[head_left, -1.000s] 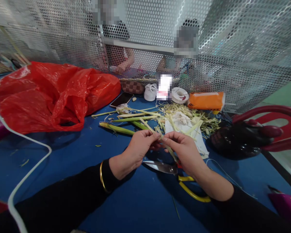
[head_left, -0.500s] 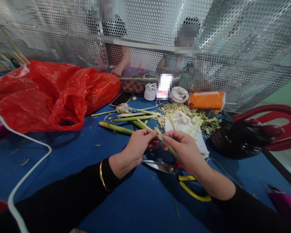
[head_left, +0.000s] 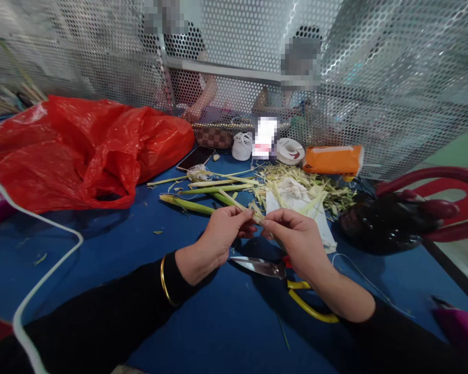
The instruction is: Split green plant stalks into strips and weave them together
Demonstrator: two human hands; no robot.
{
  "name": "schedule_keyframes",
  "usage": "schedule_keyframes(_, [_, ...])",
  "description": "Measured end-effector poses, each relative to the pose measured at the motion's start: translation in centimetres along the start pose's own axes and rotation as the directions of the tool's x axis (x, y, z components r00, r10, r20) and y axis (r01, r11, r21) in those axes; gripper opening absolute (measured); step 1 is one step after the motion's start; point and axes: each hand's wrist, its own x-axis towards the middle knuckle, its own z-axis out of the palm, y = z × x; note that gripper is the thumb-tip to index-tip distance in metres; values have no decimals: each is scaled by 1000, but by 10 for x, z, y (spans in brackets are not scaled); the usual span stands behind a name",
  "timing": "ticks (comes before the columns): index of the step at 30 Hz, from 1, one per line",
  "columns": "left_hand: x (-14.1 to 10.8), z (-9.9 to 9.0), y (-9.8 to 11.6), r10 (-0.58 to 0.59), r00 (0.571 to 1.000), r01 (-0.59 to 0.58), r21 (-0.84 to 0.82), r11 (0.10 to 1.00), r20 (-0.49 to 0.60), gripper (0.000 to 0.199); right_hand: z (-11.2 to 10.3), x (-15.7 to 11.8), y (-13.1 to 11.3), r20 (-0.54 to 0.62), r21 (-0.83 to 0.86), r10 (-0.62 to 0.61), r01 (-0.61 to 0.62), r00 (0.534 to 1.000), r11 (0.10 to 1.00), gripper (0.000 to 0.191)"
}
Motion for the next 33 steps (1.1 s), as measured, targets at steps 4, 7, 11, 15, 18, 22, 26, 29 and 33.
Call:
schedule_keyframes(4, [-1,0,1,-31,999,31,11,999,-5,16,0,0,2,2,3,-19,19,1000,1000,10])
schedule_keyframes(7, [-2,1,2,-43,999,43,13,999,-13,17,0,-1,4,0,12,-28,28,1000,1000,10])
schedule_keyframes(11, [-2,1,3,-61,998,61,7,998,-23,16,-1,-2,4,-18,16,-23,23,1000,1000,10])
schedule_keyframes(15, [0,0,2,-48,998,48,0,999,-48,17,0,-2,1,0,-30,10,-10,1000,999,11])
schedule_keyframes(18, [1,0,3,-21,998,20,-24,1000,-65,16,1,-1,0,21,-38,39,-38,999,999,14])
schedule_keyframes(22, [1,0,4,-20,997,17,-38,999,-77,19,1,0,0,39,-30,58,-56,998,998,16])
schedule_keyframes(26, [1,0,5,-21,997,19,-29,999,-79,20,1,0,0,53,-49,86,-83,995,995,13])
schedule_keyframes(29, [2,-1,4,-15,996,12,-36,999,-83,18,1,-1,-1,66,-51,55,-52,996,997,13])
schedule_keyframes(33, [3,-1,4,-8,996,5,-38,999,-92,17,1,-1,-3,46,-54,39,-36,998,998,15])
